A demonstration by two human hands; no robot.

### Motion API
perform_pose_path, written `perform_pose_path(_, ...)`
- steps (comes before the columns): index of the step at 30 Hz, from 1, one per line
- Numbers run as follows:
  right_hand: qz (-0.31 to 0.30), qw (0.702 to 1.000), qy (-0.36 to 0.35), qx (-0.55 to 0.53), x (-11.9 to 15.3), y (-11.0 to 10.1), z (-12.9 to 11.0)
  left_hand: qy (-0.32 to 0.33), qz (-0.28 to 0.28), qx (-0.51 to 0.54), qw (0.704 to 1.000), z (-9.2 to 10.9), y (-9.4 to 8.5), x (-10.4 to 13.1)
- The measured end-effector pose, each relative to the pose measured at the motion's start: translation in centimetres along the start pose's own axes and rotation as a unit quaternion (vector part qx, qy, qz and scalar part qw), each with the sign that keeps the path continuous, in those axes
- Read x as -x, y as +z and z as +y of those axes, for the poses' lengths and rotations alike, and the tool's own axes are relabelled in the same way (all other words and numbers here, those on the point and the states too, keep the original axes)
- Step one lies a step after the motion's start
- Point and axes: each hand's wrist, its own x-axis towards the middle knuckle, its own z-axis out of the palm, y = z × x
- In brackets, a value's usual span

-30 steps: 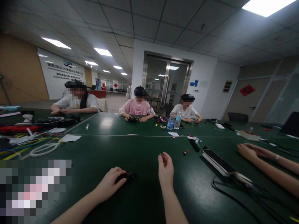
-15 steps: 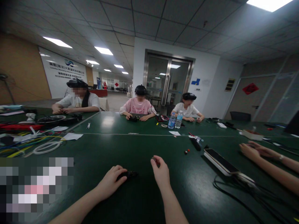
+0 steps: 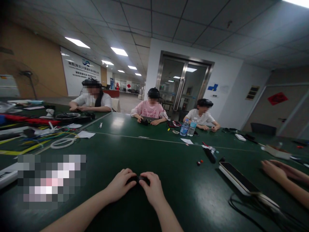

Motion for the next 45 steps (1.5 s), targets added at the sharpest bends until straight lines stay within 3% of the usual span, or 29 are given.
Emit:
perform_pose_path(7, -0.043, 0.999, -0.006, 0.029, -0.1, -0.1, -0.2, 0.008, -0.004, -0.019, 1.000, -0.1, 0.1, 0.0)
perform_pose_path(15, 0.008, 0.999, 0.035, -0.010, 0.1, 0.2, -0.3, 0.001, 0.000, 0.000, 1.000, -0.2, 0.1, 0.0)
perform_pose_path(34, -0.040, 0.999, 0.019, 0.013, 0.2, -0.3, -1.2, 0.007, -0.009, -0.032, 0.999, -0.3, 0.3, -0.2)
perform_pose_path(45, -0.027, 0.999, 0.007, 0.019, 0.4, 0.0, -1.3, 0.014, 0.007, -0.021, 1.000, -0.5, 0.5, -0.3)
